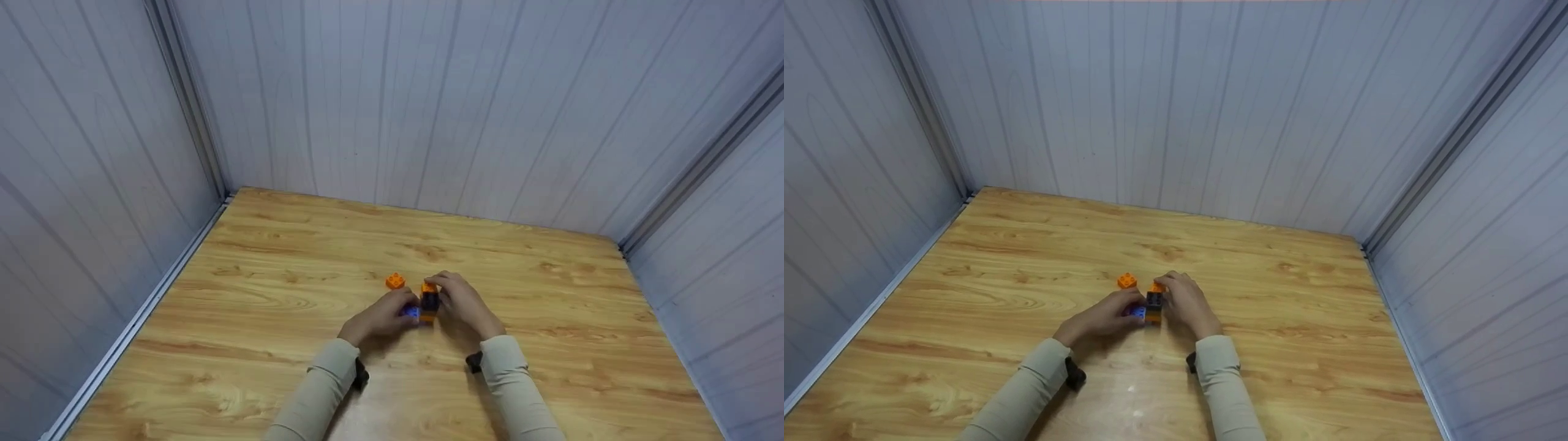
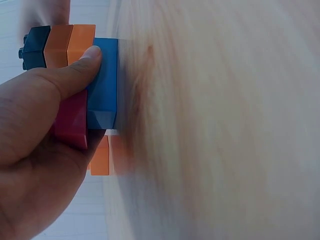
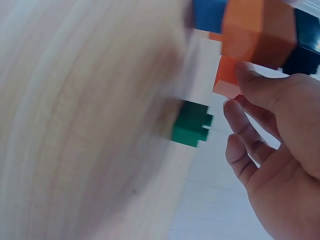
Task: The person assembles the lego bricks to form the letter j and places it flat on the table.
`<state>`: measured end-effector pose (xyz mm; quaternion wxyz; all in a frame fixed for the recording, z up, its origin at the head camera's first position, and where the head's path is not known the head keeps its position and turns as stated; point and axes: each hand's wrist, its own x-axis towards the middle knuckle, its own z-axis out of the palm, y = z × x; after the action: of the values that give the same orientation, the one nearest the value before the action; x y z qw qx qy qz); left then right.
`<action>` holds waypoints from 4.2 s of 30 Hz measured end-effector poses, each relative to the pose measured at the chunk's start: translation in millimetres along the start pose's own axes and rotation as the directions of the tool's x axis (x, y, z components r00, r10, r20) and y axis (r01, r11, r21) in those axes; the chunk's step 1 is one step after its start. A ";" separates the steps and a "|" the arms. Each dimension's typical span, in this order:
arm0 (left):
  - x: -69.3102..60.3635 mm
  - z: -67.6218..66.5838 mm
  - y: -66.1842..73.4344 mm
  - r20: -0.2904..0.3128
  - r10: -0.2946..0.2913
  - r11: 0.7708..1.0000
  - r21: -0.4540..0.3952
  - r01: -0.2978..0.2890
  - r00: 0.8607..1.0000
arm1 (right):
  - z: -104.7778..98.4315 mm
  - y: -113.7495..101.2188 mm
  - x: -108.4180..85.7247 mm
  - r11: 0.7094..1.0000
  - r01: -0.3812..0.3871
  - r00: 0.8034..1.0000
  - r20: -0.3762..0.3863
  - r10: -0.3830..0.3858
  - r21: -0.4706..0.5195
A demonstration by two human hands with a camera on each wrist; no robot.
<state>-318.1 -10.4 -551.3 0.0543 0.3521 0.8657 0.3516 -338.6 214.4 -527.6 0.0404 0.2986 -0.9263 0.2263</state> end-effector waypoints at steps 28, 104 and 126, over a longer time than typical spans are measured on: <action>0.4 -0.3 -0.9 -0.008 0.021 1.000 -0.016 -0.022 1.000 | -35.1 -26.5 -22.9 1.000 -0.005 0.994 -0.111 0.008 0.029; -1.1 1.5 4.6 0.011 -0.044 0.999 -0.008 0.044 0.999 | -26.3 12.1 3.1 0.980 -0.052 0.998 0.030 0.047 0.193; 3.7 9.1 6.8 0.019 0.014 0.998 0.054 -0.015 1.000 | 11.8 18.8 67.5 0.899 0.242 0.935 0.161 -0.317 0.365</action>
<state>-313.9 0.6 -553.1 0.0503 0.3630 0.8719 0.3249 -403.8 186.6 -531.4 -0.0805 0.4543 -0.8193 0.3404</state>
